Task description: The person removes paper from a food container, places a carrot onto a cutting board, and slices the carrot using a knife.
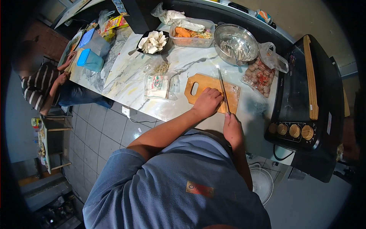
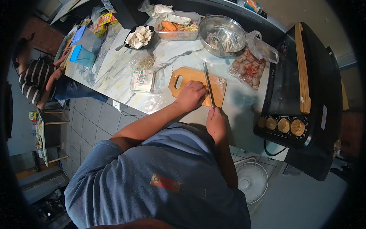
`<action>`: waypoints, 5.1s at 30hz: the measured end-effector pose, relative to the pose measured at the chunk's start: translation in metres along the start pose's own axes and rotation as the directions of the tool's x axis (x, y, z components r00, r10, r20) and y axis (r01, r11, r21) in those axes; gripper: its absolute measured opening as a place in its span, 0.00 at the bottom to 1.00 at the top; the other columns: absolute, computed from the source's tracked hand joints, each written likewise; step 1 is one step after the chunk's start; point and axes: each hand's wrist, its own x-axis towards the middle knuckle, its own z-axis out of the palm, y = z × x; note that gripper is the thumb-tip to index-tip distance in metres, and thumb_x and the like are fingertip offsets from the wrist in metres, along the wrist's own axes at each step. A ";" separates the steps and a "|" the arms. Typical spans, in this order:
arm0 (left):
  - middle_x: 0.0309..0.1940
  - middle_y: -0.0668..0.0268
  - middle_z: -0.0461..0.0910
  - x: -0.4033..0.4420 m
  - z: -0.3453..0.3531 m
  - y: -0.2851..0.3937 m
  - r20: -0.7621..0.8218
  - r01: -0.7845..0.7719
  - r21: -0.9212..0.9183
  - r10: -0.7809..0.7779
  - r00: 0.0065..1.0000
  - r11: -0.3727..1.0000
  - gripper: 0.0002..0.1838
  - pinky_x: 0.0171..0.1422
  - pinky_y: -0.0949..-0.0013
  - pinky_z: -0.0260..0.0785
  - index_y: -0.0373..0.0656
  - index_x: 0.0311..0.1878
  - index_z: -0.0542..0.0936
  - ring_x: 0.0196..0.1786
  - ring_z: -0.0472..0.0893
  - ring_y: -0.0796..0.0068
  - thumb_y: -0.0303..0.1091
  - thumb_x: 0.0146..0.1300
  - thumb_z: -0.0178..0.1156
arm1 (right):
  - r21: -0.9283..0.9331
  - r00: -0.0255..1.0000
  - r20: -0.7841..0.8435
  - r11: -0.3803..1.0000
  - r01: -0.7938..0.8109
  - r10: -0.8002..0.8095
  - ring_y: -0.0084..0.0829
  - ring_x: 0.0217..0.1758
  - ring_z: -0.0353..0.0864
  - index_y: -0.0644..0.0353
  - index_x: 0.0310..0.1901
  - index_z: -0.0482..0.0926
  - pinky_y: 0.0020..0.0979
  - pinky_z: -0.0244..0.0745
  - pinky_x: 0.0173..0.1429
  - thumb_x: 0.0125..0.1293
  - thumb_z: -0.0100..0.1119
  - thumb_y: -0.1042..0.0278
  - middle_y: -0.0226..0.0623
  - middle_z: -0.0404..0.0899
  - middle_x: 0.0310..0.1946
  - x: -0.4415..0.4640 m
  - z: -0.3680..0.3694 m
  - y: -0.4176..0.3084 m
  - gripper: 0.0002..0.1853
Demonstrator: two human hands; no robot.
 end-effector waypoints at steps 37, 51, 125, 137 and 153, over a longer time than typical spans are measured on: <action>0.40 0.71 0.76 -0.009 0.008 -0.002 -0.055 0.014 0.107 -0.008 0.998 0.994 0.07 0.57 0.52 0.55 0.50 0.39 0.80 0.53 0.75 0.71 0.36 0.58 0.63 | 0.000 0.995 -0.103 1.000 -0.016 0.016 0.65 0.45 0.77 0.66 0.41 0.78 0.57 0.70 0.52 0.75 0.39 0.49 0.62 0.80 0.37 -0.005 0.012 0.004 0.25; 0.41 0.71 0.77 -0.010 0.009 -0.003 -0.055 0.023 0.097 -0.018 0.998 0.995 0.08 0.57 0.53 0.56 0.50 0.40 0.80 0.53 0.75 0.72 0.36 0.57 0.63 | -0.022 0.997 -0.081 1.000 -0.017 0.016 0.66 0.42 0.77 0.67 0.38 0.77 0.58 0.70 0.50 0.75 0.39 0.51 0.63 0.79 0.34 -0.007 0.012 0.001 0.25; 0.37 0.70 0.78 -0.004 0.009 -0.001 -0.142 0.018 0.063 -0.009 0.990 0.998 0.06 0.51 0.58 0.56 0.45 0.37 0.81 0.50 0.76 0.72 0.33 0.57 0.66 | -0.096 0.995 -0.098 0.995 -0.028 0.019 0.63 0.38 0.79 0.68 0.37 0.76 0.56 0.73 0.44 0.76 0.43 0.51 0.61 0.80 0.29 -0.007 0.013 0.001 0.24; 0.37 0.71 0.79 -0.005 0.008 -0.002 -0.108 0.041 0.026 -0.038 0.993 0.999 0.08 0.54 0.57 0.56 0.46 0.39 0.82 0.53 0.76 0.73 0.34 0.56 0.66 | -0.120 0.997 -0.077 0.993 -0.008 -0.001 0.62 0.37 0.80 0.68 0.37 0.76 0.55 0.73 0.43 0.76 0.43 0.52 0.60 0.80 0.29 -0.003 0.013 0.001 0.23; 0.38 0.69 0.81 -0.008 0.006 -0.002 -0.114 0.049 0.018 -0.047 0.992 0.999 0.08 0.53 0.57 0.57 0.46 0.39 0.83 0.52 0.78 0.71 0.33 0.56 0.67 | -0.196 0.990 -0.136 0.978 -0.066 0.039 0.62 0.39 0.81 0.65 0.39 0.77 0.56 0.74 0.46 0.75 0.42 0.50 0.60 0.81 0.31 -0.007 0.010 -0.001 0.24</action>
